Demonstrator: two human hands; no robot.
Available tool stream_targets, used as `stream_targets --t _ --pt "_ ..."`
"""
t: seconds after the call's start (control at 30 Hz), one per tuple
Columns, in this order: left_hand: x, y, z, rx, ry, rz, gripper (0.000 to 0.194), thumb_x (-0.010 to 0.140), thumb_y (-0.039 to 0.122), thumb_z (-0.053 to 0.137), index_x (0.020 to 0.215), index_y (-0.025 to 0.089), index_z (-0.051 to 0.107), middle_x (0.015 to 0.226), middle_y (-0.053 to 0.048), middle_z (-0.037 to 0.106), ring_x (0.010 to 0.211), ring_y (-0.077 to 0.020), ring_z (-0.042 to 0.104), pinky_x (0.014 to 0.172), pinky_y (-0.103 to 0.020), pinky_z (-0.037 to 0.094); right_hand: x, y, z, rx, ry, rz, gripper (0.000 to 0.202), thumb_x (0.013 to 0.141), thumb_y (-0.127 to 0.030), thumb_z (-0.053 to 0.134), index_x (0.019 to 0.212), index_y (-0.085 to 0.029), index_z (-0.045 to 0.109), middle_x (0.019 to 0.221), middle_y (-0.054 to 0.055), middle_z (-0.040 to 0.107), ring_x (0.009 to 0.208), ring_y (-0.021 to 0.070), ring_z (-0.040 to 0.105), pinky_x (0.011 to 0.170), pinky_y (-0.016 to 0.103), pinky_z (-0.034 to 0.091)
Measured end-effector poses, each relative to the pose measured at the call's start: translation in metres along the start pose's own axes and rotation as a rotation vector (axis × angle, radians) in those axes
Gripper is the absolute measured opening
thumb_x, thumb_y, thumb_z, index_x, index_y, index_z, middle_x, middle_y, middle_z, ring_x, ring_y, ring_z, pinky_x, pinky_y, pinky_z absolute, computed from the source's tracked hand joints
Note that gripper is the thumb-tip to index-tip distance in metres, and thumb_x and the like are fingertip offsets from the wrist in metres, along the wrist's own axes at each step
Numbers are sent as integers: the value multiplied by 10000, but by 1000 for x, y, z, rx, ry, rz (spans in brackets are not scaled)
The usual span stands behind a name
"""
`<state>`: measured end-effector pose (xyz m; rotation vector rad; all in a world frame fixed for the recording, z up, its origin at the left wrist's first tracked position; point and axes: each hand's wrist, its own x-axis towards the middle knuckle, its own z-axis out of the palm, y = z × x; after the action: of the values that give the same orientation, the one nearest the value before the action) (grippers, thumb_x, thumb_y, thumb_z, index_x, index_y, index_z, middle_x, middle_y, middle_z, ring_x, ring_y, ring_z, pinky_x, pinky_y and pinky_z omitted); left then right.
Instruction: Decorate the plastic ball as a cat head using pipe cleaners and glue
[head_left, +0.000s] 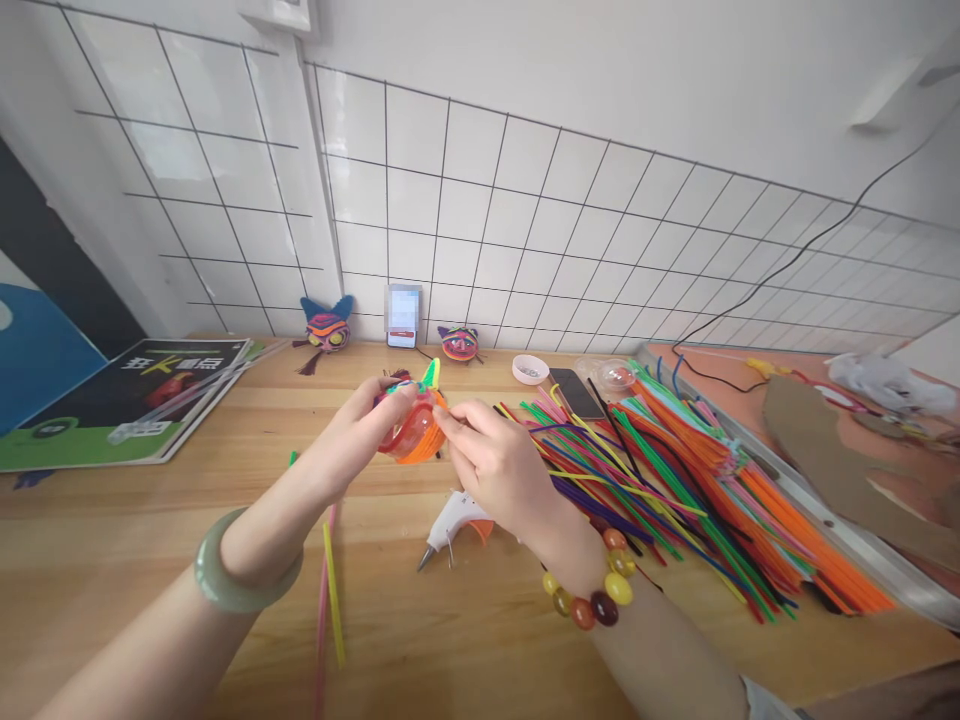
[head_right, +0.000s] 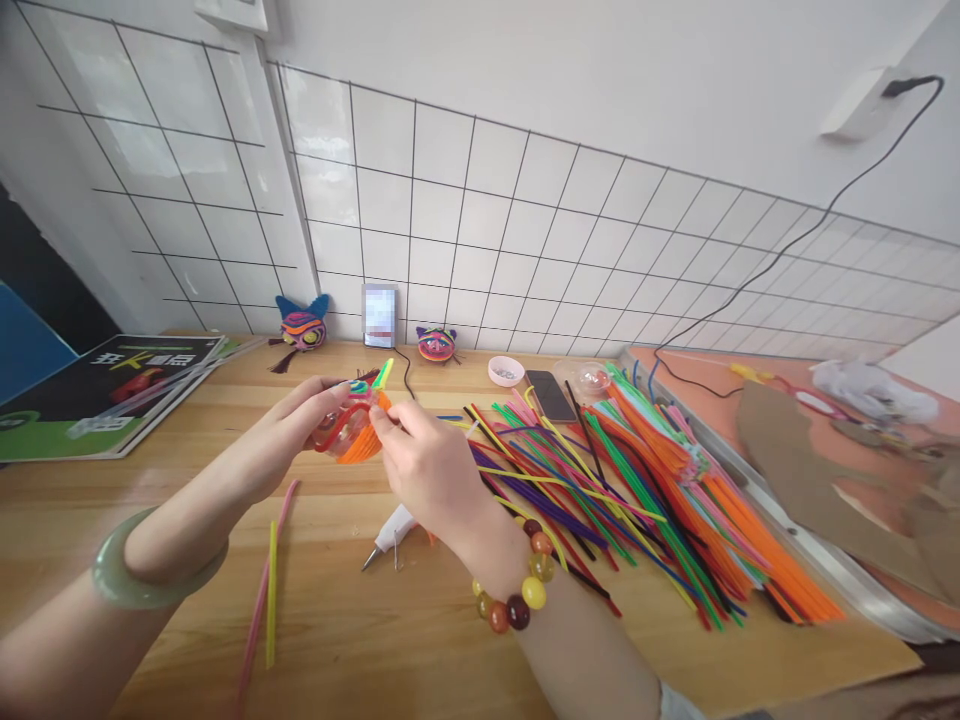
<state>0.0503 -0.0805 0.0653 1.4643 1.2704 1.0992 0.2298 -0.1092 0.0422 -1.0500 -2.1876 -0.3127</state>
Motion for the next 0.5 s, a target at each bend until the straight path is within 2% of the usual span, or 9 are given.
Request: stream_targets --t 0.13,0.37,0.5 --pt "3 -4 -2 27 -78 -3 523 789 562 600 1144 177 594 854 -48 645 800 -220 610 623 -300 455 0 1 1 -42 -9 -27 334 965 -89 411 1203 -121 643 933 94 683 766 155 619 670 268 493" --pt "4 -5 -2 5 -111 12 556 757 544 660 1156 171 558 859 -40 641 764 -197 605 610 -290 459 0 0 3 -103 -17 -54 330 976 -103 412 1213 -74 641 890 101 672 732 164 608 650 285 480" --pt "4 -5 0 3 -110 5 576 745 536 671 1163 158 549 871 -47 643 753 -199 612 598 -285 460 -1 0 4 -125 -20 -44 352 984 -106 384 1229 -108 636 882 92 659 725 159 598 637 281 480"
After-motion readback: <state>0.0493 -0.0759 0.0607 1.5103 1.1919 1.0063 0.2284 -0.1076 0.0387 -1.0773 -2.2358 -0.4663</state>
